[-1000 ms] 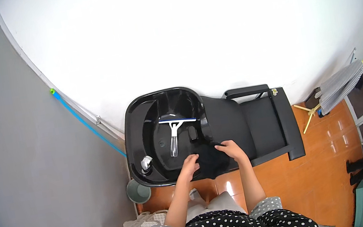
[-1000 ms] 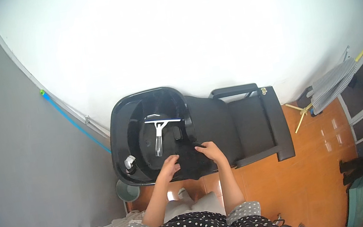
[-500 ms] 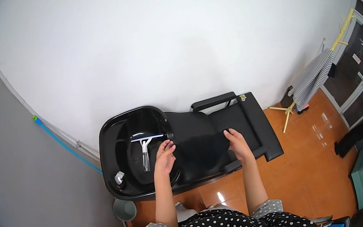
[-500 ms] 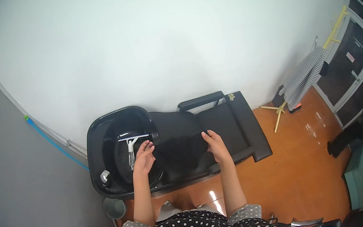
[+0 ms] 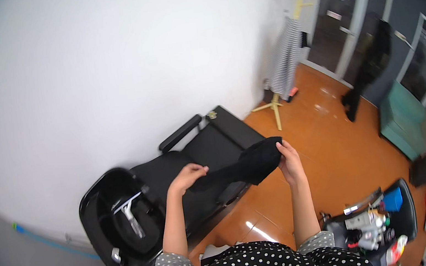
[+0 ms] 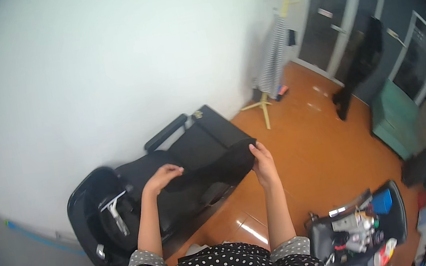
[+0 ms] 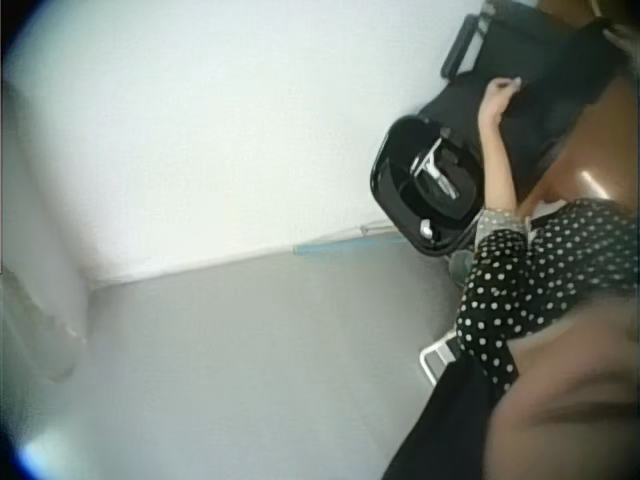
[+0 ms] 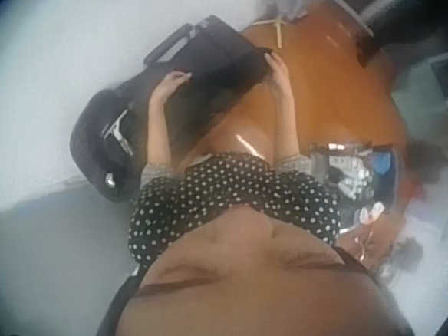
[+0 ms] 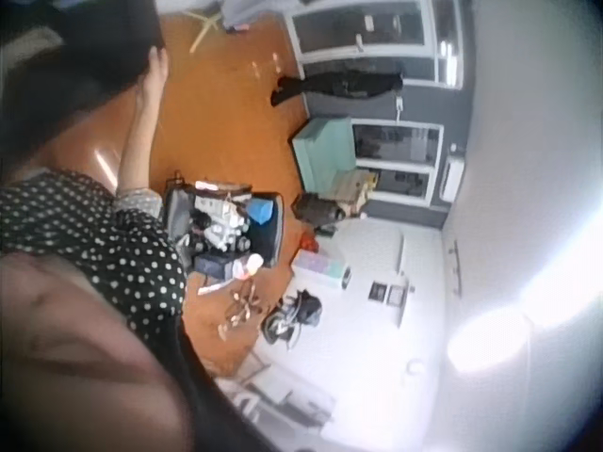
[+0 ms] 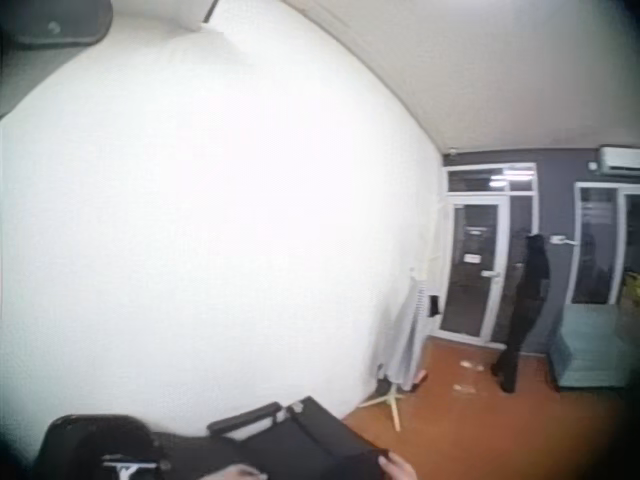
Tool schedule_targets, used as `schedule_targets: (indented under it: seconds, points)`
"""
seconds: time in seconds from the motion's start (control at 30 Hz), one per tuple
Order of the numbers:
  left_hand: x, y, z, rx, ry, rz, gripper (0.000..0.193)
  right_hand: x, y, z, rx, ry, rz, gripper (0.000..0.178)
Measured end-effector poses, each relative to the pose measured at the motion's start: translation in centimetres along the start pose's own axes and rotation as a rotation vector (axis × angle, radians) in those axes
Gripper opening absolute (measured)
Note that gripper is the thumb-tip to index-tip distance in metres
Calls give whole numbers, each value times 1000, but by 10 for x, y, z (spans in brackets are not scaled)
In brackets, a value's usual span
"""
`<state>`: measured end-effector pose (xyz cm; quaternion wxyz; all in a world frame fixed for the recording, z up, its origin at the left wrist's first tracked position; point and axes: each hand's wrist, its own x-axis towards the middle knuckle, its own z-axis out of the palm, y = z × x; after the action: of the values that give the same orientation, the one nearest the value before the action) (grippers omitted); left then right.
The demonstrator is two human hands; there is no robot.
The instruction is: The person picks up and folds a black salon cape and a striped salon cape, then places them on a yellow coat rack and cleans the hair washing sink with a squeegee.
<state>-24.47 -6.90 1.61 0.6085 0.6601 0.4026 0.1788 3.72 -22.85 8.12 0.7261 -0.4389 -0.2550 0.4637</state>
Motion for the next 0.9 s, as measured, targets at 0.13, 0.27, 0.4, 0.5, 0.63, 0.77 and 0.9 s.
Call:
schedule_targets:
  seconds: [0.13,0.27,0.4,0.5,0.63,0.77,0.9]
  points:
    - [47,13,97,333,-338,-361,65,-39,-29,-48,-46,123,-74,20]
    - [91,-10,175,-113,-787,-413,45,-79,-46,-89,-62,316,-159,22]
    - [91,15,251,-329,-876,-324,35,-131,-64,-132,-58,557,-239,22]
    - [80,33,296,-450,-920,-274,36,-173,-79,-147,17,716,-350,16]
    - [76,36,334,-666,-1067,-152,34,-219,-75,-179,-20,844,-496,12]
    - [67,51,355,-619,-1129,-267,32,-262,-79,-174,-40,949,-538,12]
    - [53,64,366,-473,-1239,-482,35,-294,-73,-171,15,1004,-544,12]
